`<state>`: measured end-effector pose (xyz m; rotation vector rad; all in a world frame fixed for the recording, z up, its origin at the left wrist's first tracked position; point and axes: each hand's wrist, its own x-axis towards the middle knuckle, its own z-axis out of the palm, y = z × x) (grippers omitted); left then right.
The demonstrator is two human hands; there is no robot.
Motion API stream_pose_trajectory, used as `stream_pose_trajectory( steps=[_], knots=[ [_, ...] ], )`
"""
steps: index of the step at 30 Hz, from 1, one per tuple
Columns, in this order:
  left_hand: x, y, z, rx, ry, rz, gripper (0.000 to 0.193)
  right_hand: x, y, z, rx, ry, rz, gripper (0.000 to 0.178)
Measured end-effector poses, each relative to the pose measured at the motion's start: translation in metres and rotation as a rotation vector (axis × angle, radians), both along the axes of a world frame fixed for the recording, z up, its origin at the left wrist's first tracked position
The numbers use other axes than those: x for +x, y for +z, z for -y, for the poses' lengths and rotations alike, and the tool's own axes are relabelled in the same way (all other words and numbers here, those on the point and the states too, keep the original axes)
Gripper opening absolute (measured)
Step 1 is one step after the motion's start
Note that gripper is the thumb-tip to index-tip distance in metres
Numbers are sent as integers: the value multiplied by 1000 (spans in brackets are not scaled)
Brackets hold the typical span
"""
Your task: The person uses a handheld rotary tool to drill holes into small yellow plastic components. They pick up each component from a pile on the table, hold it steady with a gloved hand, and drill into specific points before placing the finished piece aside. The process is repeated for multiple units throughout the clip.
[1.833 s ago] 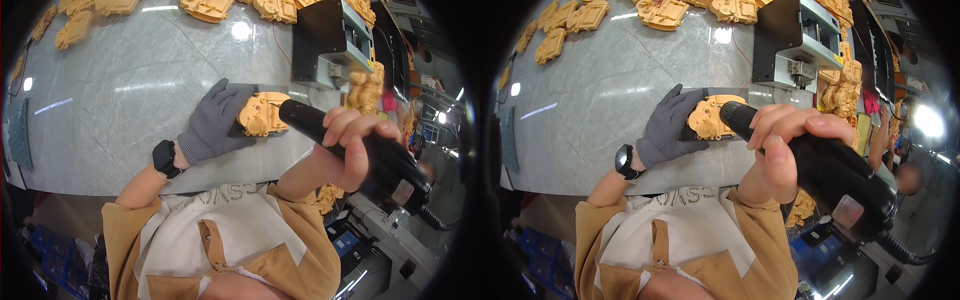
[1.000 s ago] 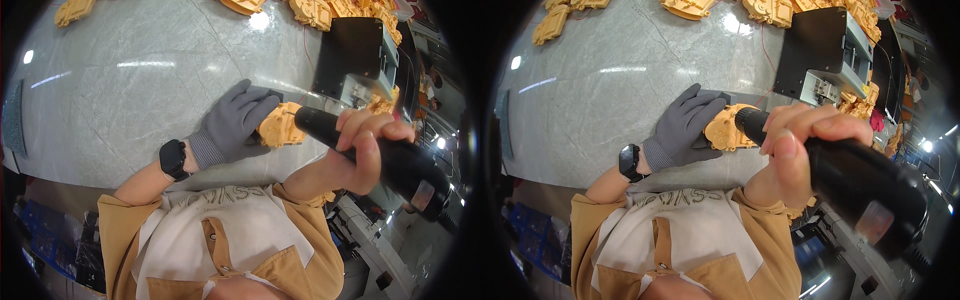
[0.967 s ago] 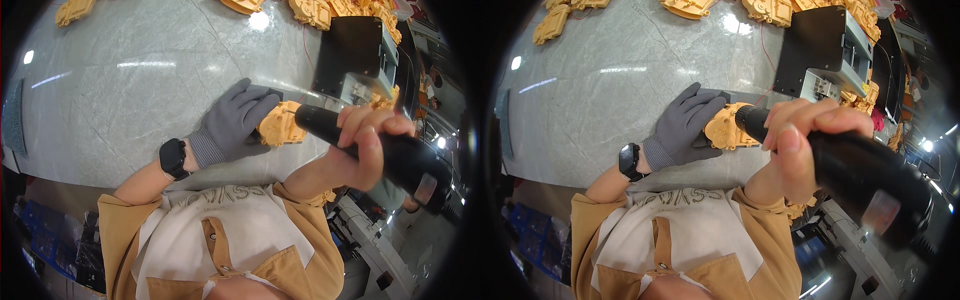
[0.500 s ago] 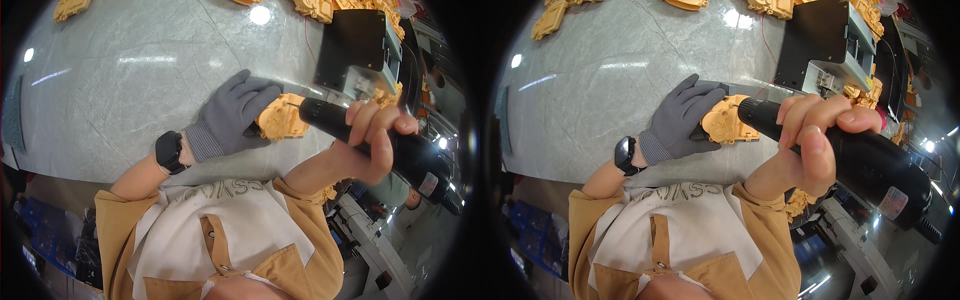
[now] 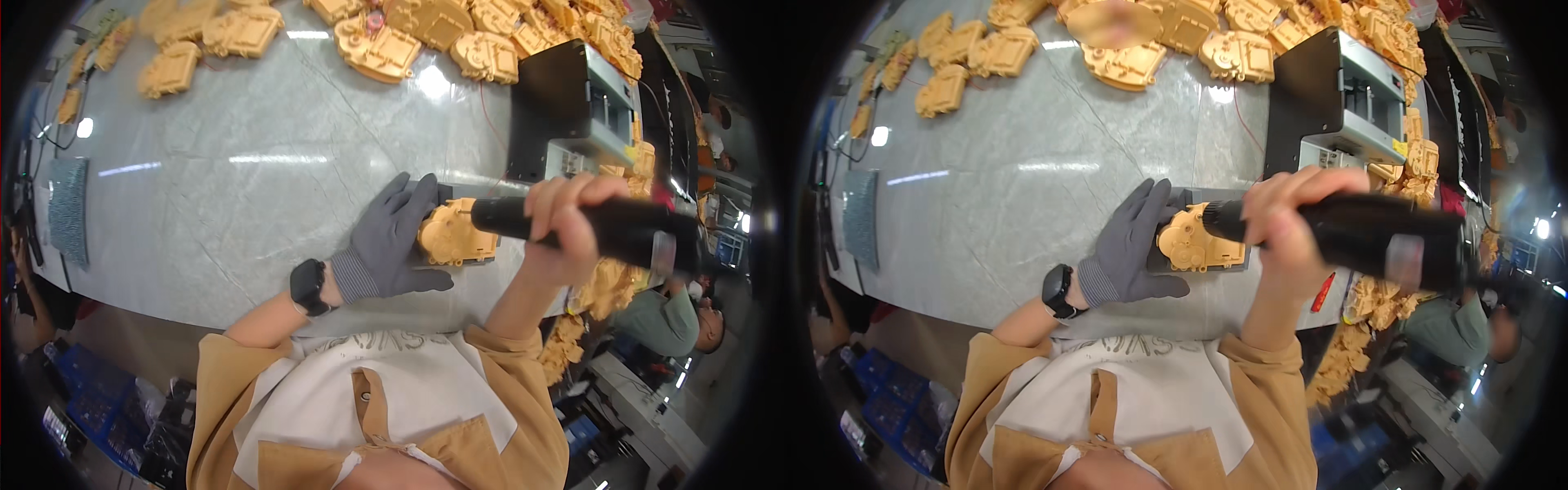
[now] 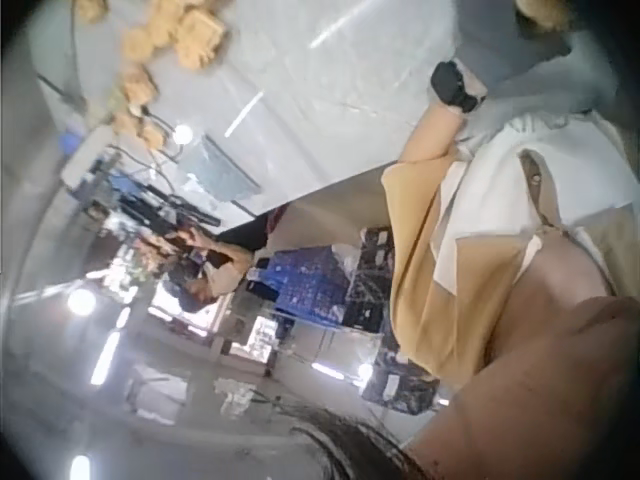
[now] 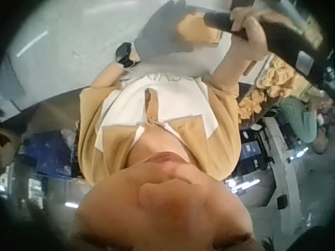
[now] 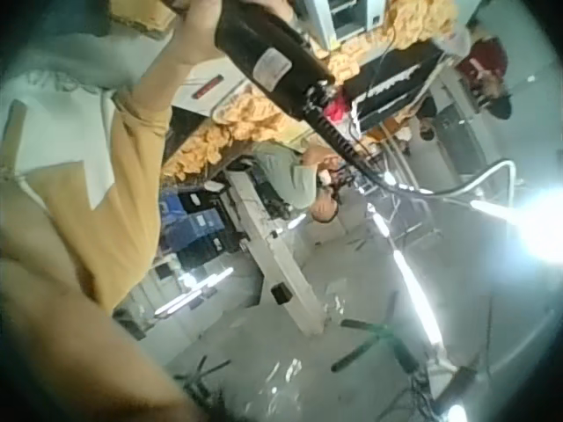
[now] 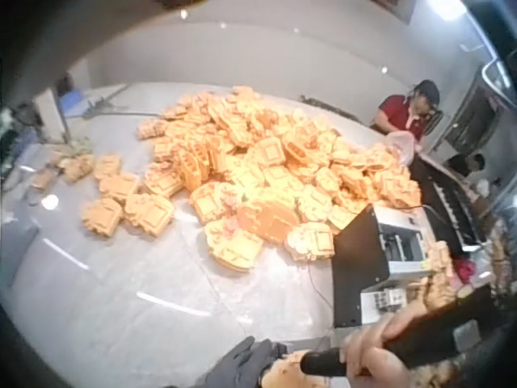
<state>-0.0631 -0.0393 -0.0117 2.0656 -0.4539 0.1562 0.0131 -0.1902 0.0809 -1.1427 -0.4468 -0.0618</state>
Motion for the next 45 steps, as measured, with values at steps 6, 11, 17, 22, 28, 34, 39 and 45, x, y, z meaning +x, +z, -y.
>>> stream_pose_trajectory(
  steps=[6, 11, 17, 22, 28, 34, 39, 45],
  knots=[
    [6, 17, 25, 172, 199, -231, 73, -82, 26, 120, 314, -436, 161, 27],
    [17, 54, -4, -960, 0, -618, 57, -93, 17, 118, 249, -669, 43, 26],
    [-252, 28, -124, -1371, 968, -305, 48, -84, -5, 111, 247, -564, -50, 27],
    [-311, -48, -139, -2068, 1790, -638, 37, -70, -22, 104, 239, -513, -161, 29],
    [-130, 24, -228, -292, 1086, 72, 48, -80, -24, 111, 240, -473, -97, 30],
    [73, 42, -280, 853, 645, -411, 75, -97, -13, 111, 230, -347, 8, 33],
    [65, 20, -261, 236, 615, -246, 42, -132, -23, 156, 86, -859, -127, 36],
    [26, 67, -6, 406, 127, 246, 56, -123, -33, 151, 139, -861, -207, 36]
  ],
)
